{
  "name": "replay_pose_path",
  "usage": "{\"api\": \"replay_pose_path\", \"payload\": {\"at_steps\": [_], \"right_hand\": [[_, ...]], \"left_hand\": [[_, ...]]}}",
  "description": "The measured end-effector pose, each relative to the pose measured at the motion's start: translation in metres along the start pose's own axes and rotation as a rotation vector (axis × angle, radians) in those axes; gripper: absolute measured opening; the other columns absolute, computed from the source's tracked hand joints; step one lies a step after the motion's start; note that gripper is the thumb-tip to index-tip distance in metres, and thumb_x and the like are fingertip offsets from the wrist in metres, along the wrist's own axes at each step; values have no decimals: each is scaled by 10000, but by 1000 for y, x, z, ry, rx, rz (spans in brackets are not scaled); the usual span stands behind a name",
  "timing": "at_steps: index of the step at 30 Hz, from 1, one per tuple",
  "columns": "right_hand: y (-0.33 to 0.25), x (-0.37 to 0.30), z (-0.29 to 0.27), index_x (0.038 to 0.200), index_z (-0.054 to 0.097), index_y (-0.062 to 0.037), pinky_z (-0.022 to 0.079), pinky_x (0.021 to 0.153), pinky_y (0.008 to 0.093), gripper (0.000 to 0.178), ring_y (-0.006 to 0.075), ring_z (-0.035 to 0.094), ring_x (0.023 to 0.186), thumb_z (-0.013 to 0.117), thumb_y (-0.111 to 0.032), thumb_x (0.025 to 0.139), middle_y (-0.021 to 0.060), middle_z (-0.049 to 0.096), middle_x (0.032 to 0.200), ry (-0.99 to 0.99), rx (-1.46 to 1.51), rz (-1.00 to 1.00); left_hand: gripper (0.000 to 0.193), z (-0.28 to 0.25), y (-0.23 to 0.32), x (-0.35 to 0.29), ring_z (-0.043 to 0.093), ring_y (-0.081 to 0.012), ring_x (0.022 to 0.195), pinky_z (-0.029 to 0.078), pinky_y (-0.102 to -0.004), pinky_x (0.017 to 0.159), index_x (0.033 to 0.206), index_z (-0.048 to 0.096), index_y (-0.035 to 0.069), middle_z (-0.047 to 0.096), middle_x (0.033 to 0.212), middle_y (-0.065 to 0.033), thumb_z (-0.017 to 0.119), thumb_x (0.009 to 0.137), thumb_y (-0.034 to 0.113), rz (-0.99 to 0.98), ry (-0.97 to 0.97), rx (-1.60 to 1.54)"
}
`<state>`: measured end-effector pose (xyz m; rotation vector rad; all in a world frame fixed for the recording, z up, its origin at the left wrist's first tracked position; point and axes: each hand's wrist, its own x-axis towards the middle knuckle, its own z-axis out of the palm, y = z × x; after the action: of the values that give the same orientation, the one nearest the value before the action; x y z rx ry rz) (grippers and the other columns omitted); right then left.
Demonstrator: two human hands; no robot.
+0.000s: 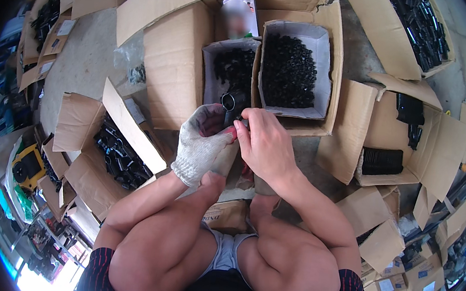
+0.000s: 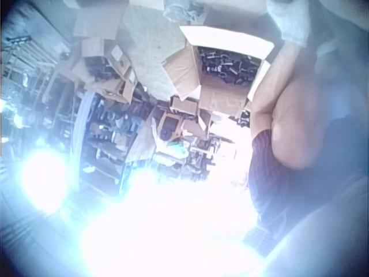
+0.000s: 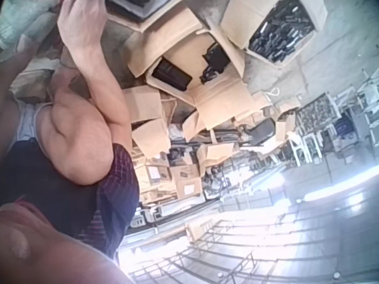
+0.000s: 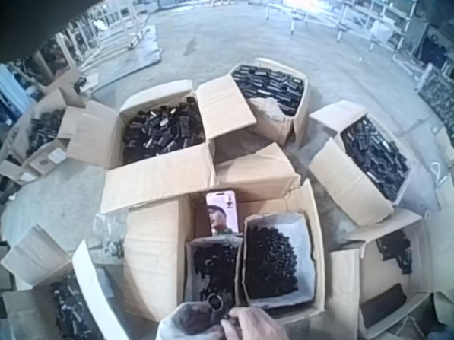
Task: The person takes a small circular component from a box and inserts it into a larger black plastic assembly, then places the finished piece into a different cardboard box.
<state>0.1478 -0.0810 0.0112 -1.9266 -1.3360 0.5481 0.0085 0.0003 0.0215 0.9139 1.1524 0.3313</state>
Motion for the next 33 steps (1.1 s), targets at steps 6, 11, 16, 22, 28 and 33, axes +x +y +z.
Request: {"api": "replay_pose_path", "payload": {"at_steps": [6,11,16,22,28,33], "right_hand": [[-5,0,-12,986,584,-38,550,693,455,216,345,677,830,653,-242,983,144,660,862,-175,-31,131],[2,-2,-7,880,569,-39,552,644,454,221,341,685,801,642,-228,972,157,656,837,-126,-32,48],[1,-4,-6,827,584,-52,538,554,449,249,328,672,652,603,-237,993,124,632,689,4,-12,51],[8,-7,-7,826,594,-47,544,553,452,289,338,679,647,592,-275,1004,127,638,676,-172,-28,65],[10,-11,-4,794,597,-48,534,530,453,386,343,678,611,587,-363,1017,134,640,643,-61,1,28],[11,-12,-30,719,602,-83,527,521,439,404,323,666,574,632,-375,997,122,633,628,-79,22,36]], "left_hand": [[458,0,0,0,686,-150,1028,577,-297,910,1257,587,-42,703,1128,-108,775,840,-57,19,-8,31],[503,-2,-10,0,669,-160,1057,554,-304,951,1283,586,-26,690,1145,-105,776,822,-90,53,-7,25],[459,-2,-2,0,679,-141,1019,573,-282,889,1289,583,-18,701,1135,-93,759,867,-58,-14,6,138],[434,-3,-5,-2,679,-128,981,582,-275,838,1295,576,-16,705,1108,-85,752,898,-27,16,-9,182],[448,0,-2,-2,674,-127,969,582,-276,833,1298,571,-19,701,1107,-83,752,889,-41,-6,-24,132],[479,-13,7,-5,691,-189,1060,589,-346,923,1325,562,-26,691,1192,-123,708,873,-85,-118,-116,-27]]}}
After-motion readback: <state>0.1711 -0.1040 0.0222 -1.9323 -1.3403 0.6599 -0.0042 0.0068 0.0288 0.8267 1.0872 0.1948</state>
